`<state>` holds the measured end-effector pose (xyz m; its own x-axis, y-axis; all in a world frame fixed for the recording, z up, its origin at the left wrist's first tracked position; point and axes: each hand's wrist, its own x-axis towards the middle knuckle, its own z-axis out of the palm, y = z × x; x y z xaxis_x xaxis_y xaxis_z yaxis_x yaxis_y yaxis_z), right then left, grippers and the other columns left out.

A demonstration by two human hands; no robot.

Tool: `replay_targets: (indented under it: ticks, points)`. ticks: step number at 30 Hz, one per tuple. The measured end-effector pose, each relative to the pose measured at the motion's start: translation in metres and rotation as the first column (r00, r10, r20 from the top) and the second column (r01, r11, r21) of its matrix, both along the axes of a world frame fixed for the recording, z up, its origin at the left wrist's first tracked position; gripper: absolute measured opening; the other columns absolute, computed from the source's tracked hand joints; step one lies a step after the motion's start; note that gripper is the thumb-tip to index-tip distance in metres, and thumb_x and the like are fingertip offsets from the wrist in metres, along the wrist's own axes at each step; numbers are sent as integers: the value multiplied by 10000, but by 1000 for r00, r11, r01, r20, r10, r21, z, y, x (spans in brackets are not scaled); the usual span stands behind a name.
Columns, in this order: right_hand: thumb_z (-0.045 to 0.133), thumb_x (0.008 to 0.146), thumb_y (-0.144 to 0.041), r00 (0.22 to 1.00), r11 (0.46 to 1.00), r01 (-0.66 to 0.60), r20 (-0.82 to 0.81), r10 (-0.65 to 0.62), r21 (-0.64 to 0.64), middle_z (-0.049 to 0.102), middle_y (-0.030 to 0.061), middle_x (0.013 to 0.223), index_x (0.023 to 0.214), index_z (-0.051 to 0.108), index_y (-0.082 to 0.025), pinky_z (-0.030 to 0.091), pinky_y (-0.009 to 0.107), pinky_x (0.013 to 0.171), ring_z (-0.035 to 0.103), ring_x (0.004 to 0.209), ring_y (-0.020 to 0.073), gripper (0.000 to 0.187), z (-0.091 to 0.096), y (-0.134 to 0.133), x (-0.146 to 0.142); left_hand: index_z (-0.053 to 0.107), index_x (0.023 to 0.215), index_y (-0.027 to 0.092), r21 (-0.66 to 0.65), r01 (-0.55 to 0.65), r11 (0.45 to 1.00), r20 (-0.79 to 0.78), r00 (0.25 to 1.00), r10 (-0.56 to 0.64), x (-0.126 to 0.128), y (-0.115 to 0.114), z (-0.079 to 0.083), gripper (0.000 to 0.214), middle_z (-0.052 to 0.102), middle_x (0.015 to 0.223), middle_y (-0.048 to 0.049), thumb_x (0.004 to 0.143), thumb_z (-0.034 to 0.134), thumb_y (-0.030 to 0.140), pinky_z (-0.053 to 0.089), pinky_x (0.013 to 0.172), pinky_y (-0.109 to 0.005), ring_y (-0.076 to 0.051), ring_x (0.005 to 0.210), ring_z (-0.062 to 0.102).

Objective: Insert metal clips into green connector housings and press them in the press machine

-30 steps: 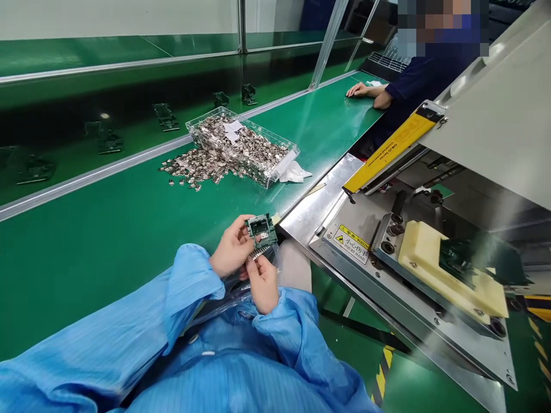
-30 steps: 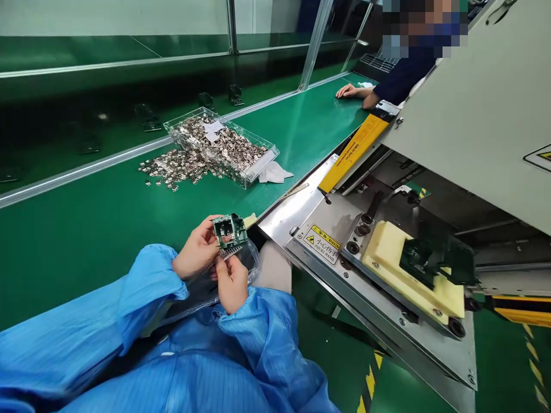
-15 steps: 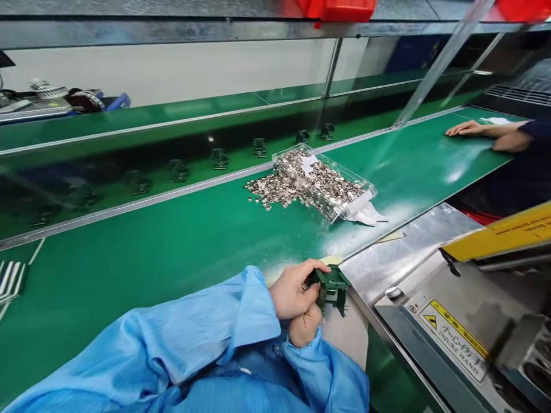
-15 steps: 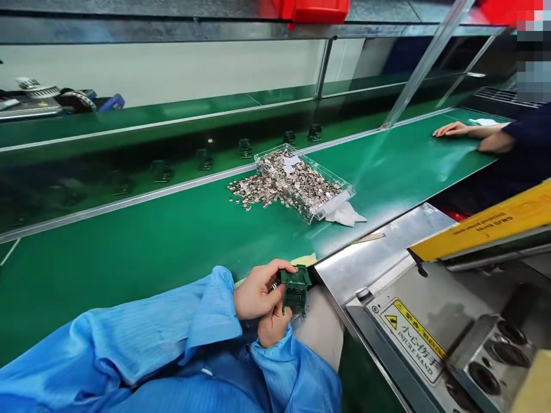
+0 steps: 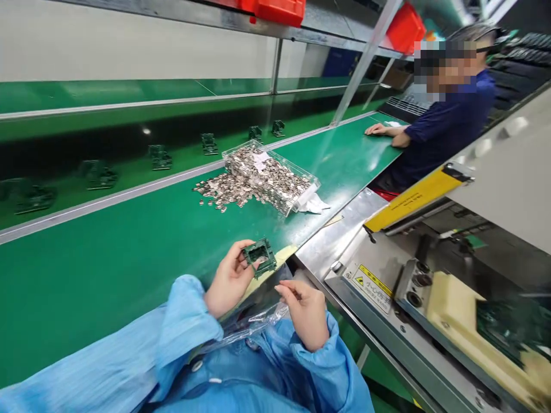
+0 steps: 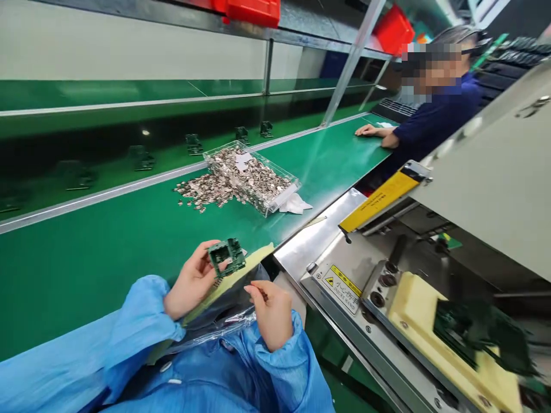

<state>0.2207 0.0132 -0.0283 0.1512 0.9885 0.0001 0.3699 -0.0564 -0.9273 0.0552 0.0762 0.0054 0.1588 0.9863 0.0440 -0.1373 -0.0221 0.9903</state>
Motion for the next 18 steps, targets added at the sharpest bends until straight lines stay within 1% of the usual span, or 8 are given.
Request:
replay_targets:
  ticks: [2,3,4,6,9,13,15,18]
  points:
    - [547,899,-309,999,995,2,-41,2,103,713,53,815,969,721,-196,545,286,633,676,670,185,218,27,-2,-4,477,1090,216,-7,13,1000,16,1000,-13,-6,-7,0,333,621,933,-8,807,638,286,505,797,-233,-136,885,631]
    - [534,909,-273,999,986,-2,-33,7,164,698,53,841,982,720,-206,538,290,666,667,714,181,211,37,-2,-7,472,1108,220,-8,29,1000,19,999,-29,-7,-10,-1,330,618,937,-5,822,625,281,503,788,-221,-129,882,627]
    - [538,906,-238,1000,974,0,-15,3,226,674,51,852,969,724,-215,527,293,692,651,755,180,198,45,0,-11,465,1127,225,-8,49,999,19,999,-49,-8,-12,-3,329,615,946,-4,836,610,274,501,776,-210,-122,878,623]
    - [583,868,-181,999,942,30,8,-35,333,616,52,878,902,732,-222,503,299,731,610,828,184,158,54,3,-20,448,1161,233,-3,93,996,14,996,-93,-8,-16,-5,325,614,980,-12,863,575,258,498,761,-198,-114,879,616]
    - [637,813,-140,995,910,95,-20,-95,404,560,55,928,839,716,-215,482,319,792,569,897,193,112,55,9,-34,432,1190,234,31,141,990,-1,990,-141,-8,-20,-6,319,611,1044,-35,888,535,244,500,783,-208,-121,916,614]
    - [659,792,-150,989,917,134,3,-146,376,536,69,998,810,690,-202,453,351,867,538,974,213,63,52,11,-47,420,1213,226,90,175,980,-47,984,-172,-11,-24,-1,329,618,1093,-61,895,508,230,502,854,-252,-140,946,626]
    - [646,806,-170,984,919,165,-2,-176,359,529,72,1008,804,676,-198,453,349,863,537,977,213,40,52,9,-52,433,1205,226,107,165,980,-79,984,-157,-12,-26,1,324,616,1116,-67,890,506,220,503,866,-261,-147,961,628]
    - [609,839,-211,971,908,238,-51,-235,344,523,72,1002,797,642,-198,461,342,844,545,965,209,55,50,5,-59,452,1189,233,114,131,985,-103,987,-119,-12,-31,2,314,616,1120,-64,881,506,214,518,837,-259,-149,945,634]
